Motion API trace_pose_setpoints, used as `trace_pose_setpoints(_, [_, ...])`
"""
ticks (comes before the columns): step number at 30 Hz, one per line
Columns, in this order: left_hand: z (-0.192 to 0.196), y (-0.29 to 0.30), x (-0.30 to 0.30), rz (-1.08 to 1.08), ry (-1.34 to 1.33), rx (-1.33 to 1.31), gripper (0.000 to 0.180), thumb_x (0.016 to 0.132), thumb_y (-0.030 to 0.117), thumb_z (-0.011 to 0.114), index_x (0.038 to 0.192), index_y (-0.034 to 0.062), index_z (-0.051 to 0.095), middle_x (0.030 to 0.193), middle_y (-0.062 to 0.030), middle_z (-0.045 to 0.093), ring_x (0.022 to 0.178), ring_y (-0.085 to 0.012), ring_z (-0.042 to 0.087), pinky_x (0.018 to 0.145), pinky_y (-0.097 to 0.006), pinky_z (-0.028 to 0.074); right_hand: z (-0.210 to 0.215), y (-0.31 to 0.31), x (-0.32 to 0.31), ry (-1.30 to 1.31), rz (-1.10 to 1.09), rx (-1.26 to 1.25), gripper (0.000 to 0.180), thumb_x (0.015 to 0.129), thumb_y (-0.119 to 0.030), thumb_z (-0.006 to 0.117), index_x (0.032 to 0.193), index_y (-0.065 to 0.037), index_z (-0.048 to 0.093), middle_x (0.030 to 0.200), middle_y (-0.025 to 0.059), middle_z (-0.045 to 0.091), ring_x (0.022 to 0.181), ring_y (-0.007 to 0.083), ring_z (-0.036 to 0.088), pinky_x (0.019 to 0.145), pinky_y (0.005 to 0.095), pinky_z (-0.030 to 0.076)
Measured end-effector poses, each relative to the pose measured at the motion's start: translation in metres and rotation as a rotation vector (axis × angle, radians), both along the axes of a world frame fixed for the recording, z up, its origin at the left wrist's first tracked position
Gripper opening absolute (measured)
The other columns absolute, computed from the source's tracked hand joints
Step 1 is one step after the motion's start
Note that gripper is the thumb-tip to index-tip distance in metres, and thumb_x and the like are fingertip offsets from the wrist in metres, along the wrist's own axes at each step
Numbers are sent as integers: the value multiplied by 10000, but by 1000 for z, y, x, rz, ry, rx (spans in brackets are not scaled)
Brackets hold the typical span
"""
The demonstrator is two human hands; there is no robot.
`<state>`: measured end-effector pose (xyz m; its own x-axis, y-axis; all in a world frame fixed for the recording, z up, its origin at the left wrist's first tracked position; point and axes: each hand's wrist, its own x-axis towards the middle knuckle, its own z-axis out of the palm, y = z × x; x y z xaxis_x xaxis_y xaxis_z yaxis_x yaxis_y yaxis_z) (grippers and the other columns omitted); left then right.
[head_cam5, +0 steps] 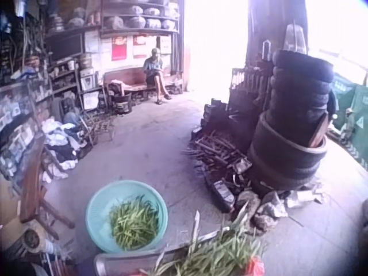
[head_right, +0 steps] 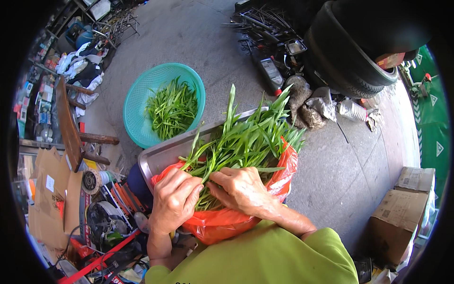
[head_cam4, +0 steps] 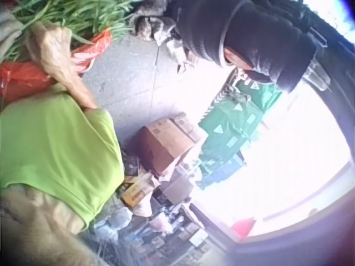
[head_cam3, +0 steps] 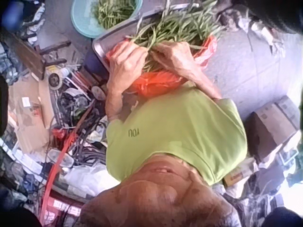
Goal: The person sits on the floor and trims long green vegetables by hand, snapping off the ends and placing the trimmed pieces into a green colander. The person handles the vegetables one at a time from a red plastic bag.
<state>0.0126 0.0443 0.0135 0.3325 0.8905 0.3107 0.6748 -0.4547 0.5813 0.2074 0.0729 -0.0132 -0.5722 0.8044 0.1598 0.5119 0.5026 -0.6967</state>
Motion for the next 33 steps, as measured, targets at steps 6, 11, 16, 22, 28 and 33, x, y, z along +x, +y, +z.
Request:
trace_pose_setpoints(6, [22, 4, -19, 272, -230, -93, 91, 768, -51, 694, 848, -16, 669, 739, -107, 608, 640, -255, 591, 572, -341, 458, -4, 7, 0, -193, -26, 0, 268, 876, -243, 675, 1067, -55, 679, 737, 114, 661, 645, 295, 655, 559, 422, 499])
trace_pose_setpoints(11, [45, -35, -64, 79, -355, -143, 128, 694, -5, 693, 818, -33, 683, 653, -97, 614, 536, -193, 553, 489, -298, 396, -5, 11, 3, -185, -15, -28, 229, 876, -229, 665, 1016, -49, 683, 733, 128, 660, 655, 311, 660, 571, 425, 508])
trace_pose_setpoints(16, [43, -58, -97, -195, -509, -187, 129, 690, 11, 691, 813, -24, 702, 632, -78, 626, 503, -175, 544, 463, -282, 388, -10, 10, 2, -160, -40, -80, 277, 856, -227, 690, 1045, -26, 668, 805, 156, 689, 713, 343, 673, 619, 418, 536])
trace_pose_setpoints(22, [27, -39, -51, -5, -461, -251, 122, 747, -45, 698, 867, -47, 679, 708, -115, 638, 585, -218, 585, 542, -295, 438, 21, 20, 16, -43, -182, -417, 340, 890, -302, 687, 1065, -11, 678, 728, 181, 667, 672, 291, 679, 643, 390, 526])
trace_pose_setpoints(28, [12, -39, -51, 218, -888, -382, 92, 859, -7, 669, 910, -81, 655, 774, -69, 615, 674, -95, 546, 612, -227, 424, 28, 15, 51, 597, 82, -795, 645, 934, -509, 591, 1233, 63, 601, 941, 131, 698, 899, 215, 656, 822, 349, 502])
trace_pose_setpoints(33, [6, -32, -28, 280, -932, -492, 136, 877, 69, 653, 892, -66, 652, 764, -50, 595, 636, -82, 516, 581, -214, 395, 19, 27, 40, 250, 382, -336, 565, 740, -327, 780, 1182, -5, 638, 1303, 209, 538, 1177, 356, 541, 990, 429, 440])
